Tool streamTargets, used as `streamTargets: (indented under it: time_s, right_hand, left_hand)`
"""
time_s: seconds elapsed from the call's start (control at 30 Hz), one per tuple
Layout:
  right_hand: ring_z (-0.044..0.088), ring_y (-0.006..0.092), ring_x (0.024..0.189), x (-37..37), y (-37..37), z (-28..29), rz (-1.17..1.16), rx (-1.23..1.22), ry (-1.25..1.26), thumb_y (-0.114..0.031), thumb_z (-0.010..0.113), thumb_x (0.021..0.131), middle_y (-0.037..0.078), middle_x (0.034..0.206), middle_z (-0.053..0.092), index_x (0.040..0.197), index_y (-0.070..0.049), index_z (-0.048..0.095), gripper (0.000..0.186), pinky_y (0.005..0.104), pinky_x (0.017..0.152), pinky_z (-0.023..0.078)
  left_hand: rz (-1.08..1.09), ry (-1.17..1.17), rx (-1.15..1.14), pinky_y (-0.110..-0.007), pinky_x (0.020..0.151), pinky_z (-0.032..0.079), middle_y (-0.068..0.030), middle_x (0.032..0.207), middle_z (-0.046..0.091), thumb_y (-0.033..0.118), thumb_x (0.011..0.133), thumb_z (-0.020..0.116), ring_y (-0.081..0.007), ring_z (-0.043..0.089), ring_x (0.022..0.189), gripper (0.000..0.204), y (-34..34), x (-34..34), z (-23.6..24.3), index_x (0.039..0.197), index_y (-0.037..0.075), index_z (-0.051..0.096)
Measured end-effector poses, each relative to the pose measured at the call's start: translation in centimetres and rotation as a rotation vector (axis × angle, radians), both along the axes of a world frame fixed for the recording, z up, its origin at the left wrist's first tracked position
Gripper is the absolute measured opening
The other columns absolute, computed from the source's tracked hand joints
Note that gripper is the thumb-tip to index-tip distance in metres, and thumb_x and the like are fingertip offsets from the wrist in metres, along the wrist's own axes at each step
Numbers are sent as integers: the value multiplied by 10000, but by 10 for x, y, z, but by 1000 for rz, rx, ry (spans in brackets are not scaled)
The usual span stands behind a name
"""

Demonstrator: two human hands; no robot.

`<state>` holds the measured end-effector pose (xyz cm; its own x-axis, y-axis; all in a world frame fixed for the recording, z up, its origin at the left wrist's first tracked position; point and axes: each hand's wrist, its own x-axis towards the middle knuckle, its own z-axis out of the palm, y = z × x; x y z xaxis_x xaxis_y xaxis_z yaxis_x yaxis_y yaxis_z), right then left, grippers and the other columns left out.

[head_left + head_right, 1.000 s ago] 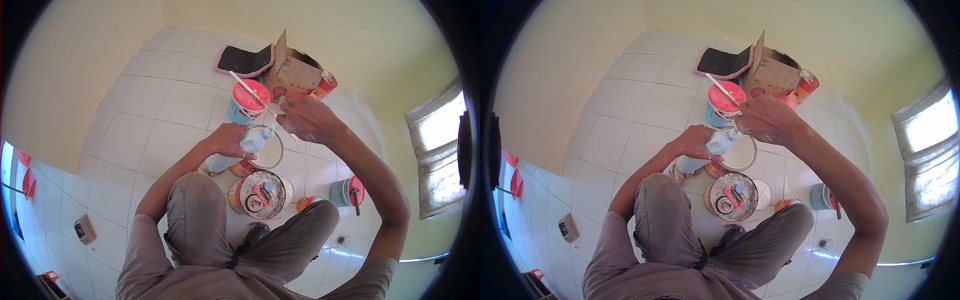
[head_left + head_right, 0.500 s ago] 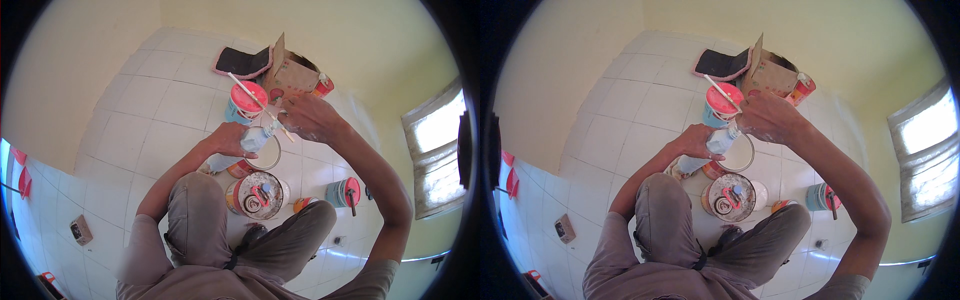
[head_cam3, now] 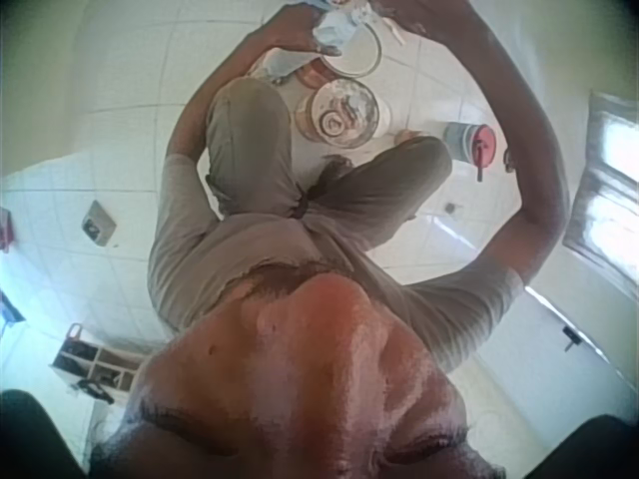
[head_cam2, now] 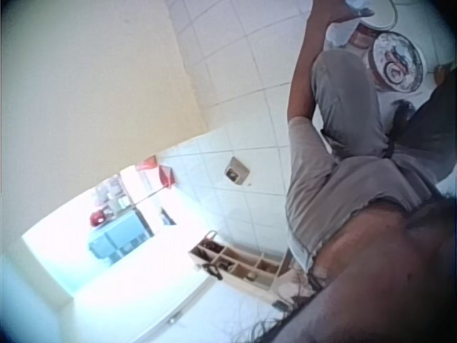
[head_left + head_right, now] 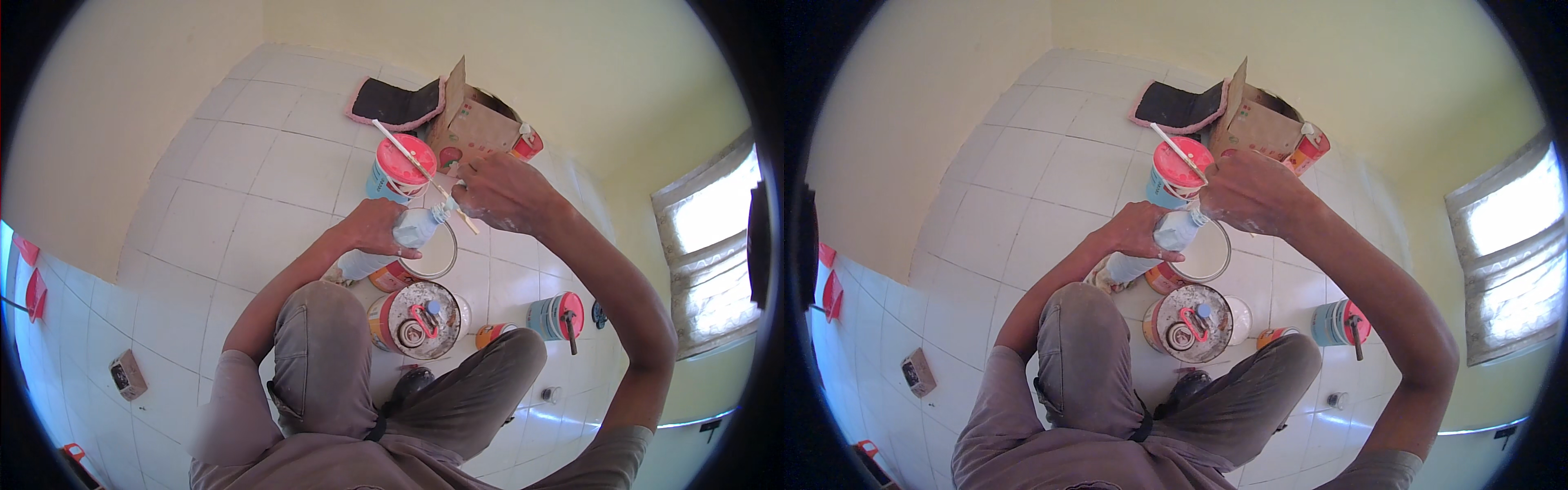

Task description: The person pours a white liquid from a plastic bottle into a paint can and stirs the mixture with a wooden stick.

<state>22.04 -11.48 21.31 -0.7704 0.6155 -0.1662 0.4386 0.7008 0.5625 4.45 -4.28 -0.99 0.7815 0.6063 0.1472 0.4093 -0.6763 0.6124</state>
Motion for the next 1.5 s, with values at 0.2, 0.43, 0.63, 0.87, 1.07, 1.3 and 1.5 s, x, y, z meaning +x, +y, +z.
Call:
streamTargets:
  time_s: [0.2, 0.43, 0.63, 0.87, 1.07, 1.3, 1.5]
  right_hand:
    - [732, 276, 804, -4, -1, 2, -18, 8, -25, -152, 725, 772, 109, 776, 697, 684, -112, 714, 97, 407, 717, 594]
    - [736, 281, 804, -6, 0, 3, -10, -7, -49, -144, 722, 773, 112, 787, 705, 683, -110, 714, 97, 415, 707, 597]
    - [704, 264, 864, -5, 2, 4, -86, -61, -126, -129, 642, 852, 119, 841, 657, 815, -32, 680, 111, 399, 695, 575]
    - [740, 281, 789, -1, 4, 1, 1, 3, -31, -155, 723, 787, 108, 774, 706, 671, -116, 704, 124, 419, 675, 598]
    - [742, 285, 792, -5, 4, 7, 16, 5, -46, -153, 723, 783, 113, 761, 701, 659, -107, 696, 135, 413, 670, 603]
    - [738, 290, 765, -13, 2, 17, -5, 20, -96, -142, 717, 764, 127, 754, 697, 661, -102, 707, 111, 418, 653, 601]
    - [736, 292, 760, -19, 1, 20, -21, 15, -101, -143, 719, 767, 127, 744, 696, 666, -103, 711, 108, 418, 645, 593]
  left_hand:
    - [5, -23, 13, -457, 825, 564, -204, 916, 733, 678, 641, 835, -372, 725, 898, 758, -1, -1, 1, 949, -2, 700]
    - [-3, -17, -2, -454, 823, 564, -205, 914, 733, 688, 643, 828, -367, 726, 900, 764, 0, -2, 3, 946, -1, 700]
    - [0, -20, 0, -450, 815, 565, -195, 907, 735, 684, 643, 831, -366, 727, 885, 755, -2, -5, 6, 946, 4, 703]
    - [-1, -28, -3, -444, 815, 567, -193, 901, 736, 680, 645, 835, -357, 730, 887, 745, -2, -5, 6, 934, 6, 703]
    - [0, -39, 15, -443, 812, 568, -194, 896, 735, 686, 647, 830, -357, 731, 883, 749, -1, -5, 4, 926, 3, 701]
    - [-14, -47, 10, -443, 808, 569, -195, 897, 735, 691, 652, 823, -357, 731, 883, 756, 0, -5, 3, 934, 0, 705]
    - [-17, -56, -3, -443, 805, 568, -196, 893, 734, 692, 652, 823, -356, 730, 881, 757, 0, -7, 4, 932, -2, 704]
